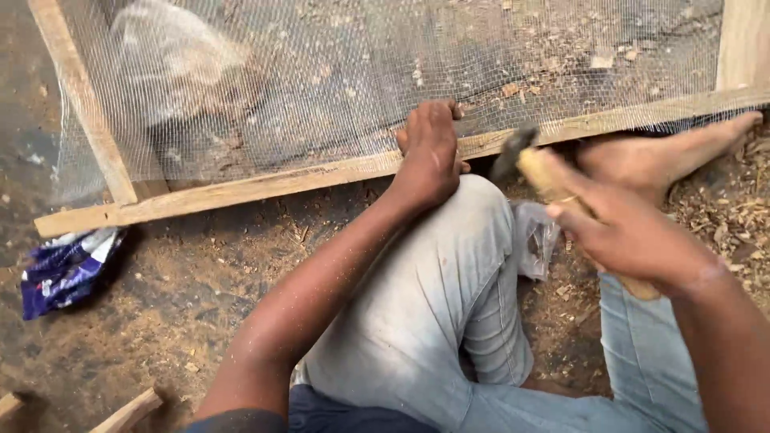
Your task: Secure metal mesh to a wooden frame using staples and a hammer.
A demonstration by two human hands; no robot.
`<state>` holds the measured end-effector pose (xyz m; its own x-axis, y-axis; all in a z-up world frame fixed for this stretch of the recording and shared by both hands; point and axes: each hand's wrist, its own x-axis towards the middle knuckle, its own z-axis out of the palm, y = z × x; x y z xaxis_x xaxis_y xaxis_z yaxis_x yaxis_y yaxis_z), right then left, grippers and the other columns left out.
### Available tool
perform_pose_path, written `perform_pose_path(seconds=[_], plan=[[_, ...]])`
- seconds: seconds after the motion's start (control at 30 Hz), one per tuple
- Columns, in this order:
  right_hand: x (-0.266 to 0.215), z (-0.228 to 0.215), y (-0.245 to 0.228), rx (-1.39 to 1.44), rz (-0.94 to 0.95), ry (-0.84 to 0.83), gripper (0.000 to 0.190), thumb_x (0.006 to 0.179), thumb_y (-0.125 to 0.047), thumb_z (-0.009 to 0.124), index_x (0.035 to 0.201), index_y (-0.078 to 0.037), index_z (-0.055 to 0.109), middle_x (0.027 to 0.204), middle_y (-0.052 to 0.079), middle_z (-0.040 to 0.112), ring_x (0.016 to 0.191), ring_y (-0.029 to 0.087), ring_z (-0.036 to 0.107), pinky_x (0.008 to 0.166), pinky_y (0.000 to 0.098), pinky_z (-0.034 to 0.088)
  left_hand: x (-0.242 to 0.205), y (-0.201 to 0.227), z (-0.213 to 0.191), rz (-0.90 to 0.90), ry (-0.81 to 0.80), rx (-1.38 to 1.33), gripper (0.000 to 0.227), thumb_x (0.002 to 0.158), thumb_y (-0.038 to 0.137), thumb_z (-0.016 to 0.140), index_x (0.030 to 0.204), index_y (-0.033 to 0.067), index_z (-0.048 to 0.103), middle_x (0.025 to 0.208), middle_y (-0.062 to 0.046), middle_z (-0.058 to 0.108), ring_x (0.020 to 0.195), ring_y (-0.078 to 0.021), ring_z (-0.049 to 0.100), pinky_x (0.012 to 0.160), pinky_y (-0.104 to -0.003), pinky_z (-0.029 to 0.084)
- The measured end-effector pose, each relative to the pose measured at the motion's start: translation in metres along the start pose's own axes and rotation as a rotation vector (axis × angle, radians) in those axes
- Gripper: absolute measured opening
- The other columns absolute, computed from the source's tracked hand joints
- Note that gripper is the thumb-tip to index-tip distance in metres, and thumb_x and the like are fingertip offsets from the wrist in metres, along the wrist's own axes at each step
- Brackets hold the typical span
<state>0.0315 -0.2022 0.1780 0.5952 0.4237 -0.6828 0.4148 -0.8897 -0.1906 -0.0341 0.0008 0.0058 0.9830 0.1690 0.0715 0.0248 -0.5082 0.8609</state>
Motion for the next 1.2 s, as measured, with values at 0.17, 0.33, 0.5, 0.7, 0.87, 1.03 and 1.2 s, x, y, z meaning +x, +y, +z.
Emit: perform_pose_path(seconds=[0.17, 0.33, 0.5, 0.7, 0.87, 1.03, 1.2], plan=[[-0.044, -0.035, -0.040, 0.588, 0.103, 0.327, 0.074, 0.108, -0.025, 0.045, 0.176, -0.019, 0.019, 0.114, -0.005, 0.064, 0.054, 0.014, 0.056, 0.036, 0.0258, 0.049, 0.004, 0.002, -0.003, -0.024, -0.030, 0.011, 0.065, 0.077, -0.001, 0.074, 0.131, 0.0028, 0.038, 0.117, -0.017, 0.044, 0.111, -0.0323, 0.044, 0.093, -0.046, 0.030], [0.009, 0.052, 0.029, 0.412, -0.065, 0.417, 0.034, 0.112, -0.033, 0.051, 0.135, -0.008, 0.052, 0.075, 0.011, 0.062, 0.063, 0.017, 0.060, 0.058, 0.0349, 0.051, 0.004, 0.003, -0.001, -0.053, -0.064, -0.002, 0.065, 0.075, -0.003, 0.073, 0.129, 0.0037, 0.038, 0.117, -0.018, 0.043, 0.113, -0.0337, 0.045, 0.094, -0.048, 0.030], [-0.016, 0.039, 0.008, 0.134, -0.505, 0.486, 0.045, 0.106, -0.027, 0.052, 0.137, 0.005, 0.057, 0.119, 0.031, 0.063, 0.091, 0.040, 0.065, 0.078, 0.0569, 0.053, -0.005, -0.006, 0.003, -0.022, 0.018, 0.034, 0.065, 0.075, -0.003, 0.071, 0.130, 0.0031, 0.037, 0.120, -0.019, 0.043, 0.115, -0.0365, 0.044, 0.095, -0.049, 0.030], [-0.015, 0.057, 0.013, 0.071, -0.062, 0.483, 0.068, 0.102, -0.033, 0.059, 0.162, -0.005, 0.044, 0.111, 0.026, 0.070, 0.087, 0.041, 0.069, 0.074, 0.0497, 0.057, -0.002, -0.005, 0.003, -0.045, -0.048, -0.018, 0.066, 0.069, 0.000, 0.071, 0.126, 0.0048, 0.037, 0.115, -0.018, 0.043, 0.113, -0.0350, 0.045, 0.093, -0.049, 0.031], [0.016, 0.091, 0.021, 0.162, -0.047, 0.321, 0.071, 0.099, -0.030, 0.060, 0.162, -0.013, 0.031, 0.110, 0.027, 0.072, 0.092, 0.045, 0.071, 0.081, 0.0510, 0.058, 0.001, -0.008, 0.003, -0.021, -0.034, -0.027, 0.065, 0.071, -0.002, 0.068, 0.127, 0.0052, 0.037, 0.113, -0.017, 0.043, 0.112, -0.0348, 0.046, 0.092, -0.048, 0.032], [-0.016, 0.069, 0.001, 0.246, -0.283, 0.767, 0.059, 0.103, -0.023, 0.059, 0.159, -0.014, 0.041, 0.132, 0.028, 0.067, 0.109, 0.044, 0.070, 0.088, 0.0490, 0.056, 0.001, -0.011, 0.008, 0.025, 0.010, 0.001, 0.064, 0.072, -0.002, 0.068, 0.129, 0.0058, 0.039, 0.117, -0.018, 0.044, 0.118, -0.0367, 0.045, 0.097, -0.050, 0.032], [0.011, 0.108, 0.023, 0.161, -0.314, 0.933, 0.044, 0.108, -0.024, 0.061, 0.150, -0.033, 0.050, 0.128, 0.021, 0.070, 0.112, 0.042, 0.071, 0.102, 0.0492, 0.058, 0.003, -0.011, 0.005, -0.017, -0.027, 0.001, 0.063, 0.070, 0.001, 0.070, 0.125, 0.0066, 0.039, 0.115, -0.018, 0.044, 0.118, -0.0360, 0.046, 0.097, -0.051, 0.033]])
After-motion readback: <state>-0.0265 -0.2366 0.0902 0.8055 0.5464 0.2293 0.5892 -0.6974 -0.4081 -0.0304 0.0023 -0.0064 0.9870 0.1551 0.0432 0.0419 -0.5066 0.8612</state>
